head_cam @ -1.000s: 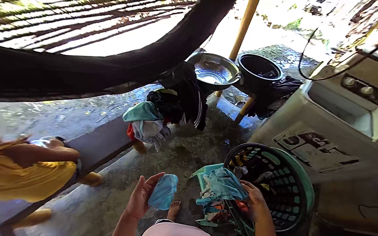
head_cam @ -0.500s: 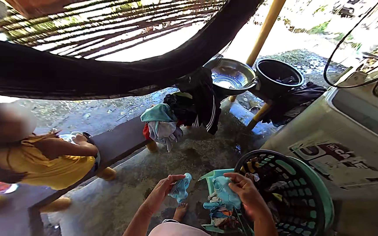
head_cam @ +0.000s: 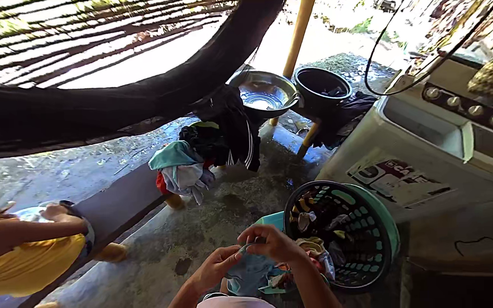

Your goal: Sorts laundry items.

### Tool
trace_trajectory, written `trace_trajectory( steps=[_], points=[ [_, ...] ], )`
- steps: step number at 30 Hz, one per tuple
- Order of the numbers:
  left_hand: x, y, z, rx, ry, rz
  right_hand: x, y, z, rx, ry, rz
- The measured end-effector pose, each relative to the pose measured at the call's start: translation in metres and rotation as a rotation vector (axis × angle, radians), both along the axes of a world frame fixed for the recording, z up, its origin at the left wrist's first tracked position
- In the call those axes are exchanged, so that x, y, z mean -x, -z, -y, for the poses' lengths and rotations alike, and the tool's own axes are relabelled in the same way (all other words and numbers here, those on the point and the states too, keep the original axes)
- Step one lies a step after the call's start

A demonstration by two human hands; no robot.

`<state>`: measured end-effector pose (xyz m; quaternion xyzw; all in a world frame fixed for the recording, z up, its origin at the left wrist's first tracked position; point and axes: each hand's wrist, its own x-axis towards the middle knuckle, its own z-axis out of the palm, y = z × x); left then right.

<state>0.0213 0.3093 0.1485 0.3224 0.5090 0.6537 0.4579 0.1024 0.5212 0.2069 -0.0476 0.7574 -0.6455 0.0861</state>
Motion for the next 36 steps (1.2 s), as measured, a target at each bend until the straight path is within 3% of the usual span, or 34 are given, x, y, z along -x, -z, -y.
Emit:
trace_trajectory(
  steps=[4,8,13,17,20,22,27,32,34,36],
  points=[
    [0.000,-0.001,-0.001,-0.047,-0.018,0.140,-0.005,0.022,-0.007,0.180,0.012,0.021],
    [0.009,0.002,0.002,-0.119,0.073,0.015,-0.010,0.037,0.000,0.272,-0.121,0.107],
    [0.025,0.001,0.017,-0.065,0.158,-0.285,-0.017,0.042,0.011,0.168,-0.156,0.167],
    [0.030,0.000,0.027,-0.017,0.125,-0.297,-0.020,0.037,0.019,-0.008,-0.180,0.176],
    [0.030,0.004,0.026,0.073,-0.186,-0.371,-0.018,0.021,0.027,-0.306,0.135,0.157],
    [0.033,0.006,0.024,0.182,-0.340,-0.426,-0.011,0.015,0.023,-0.302,0.353,0.152],
    [0.033,0.005,0.033,0.210,-0.407,-0.310,0.002,-0.001,-0.022,0.246,0.726,-0.098],
    [0.026,0.014,0.041,0.230,-0.419,-0.256,-0.001,0.001,-0.098,0.558,1.095,-0.276],
    [0.023,0.016,0.043,0.240,-0.422,-0.240,-0.008,0.026,-0.129,0.622,1.251,-0.172],
    [0.021,0.016,0.044,0.260,-0.422,-0.232,-0.020,0.071,-0.154,0.655,1.407,0.089]
  ],
)
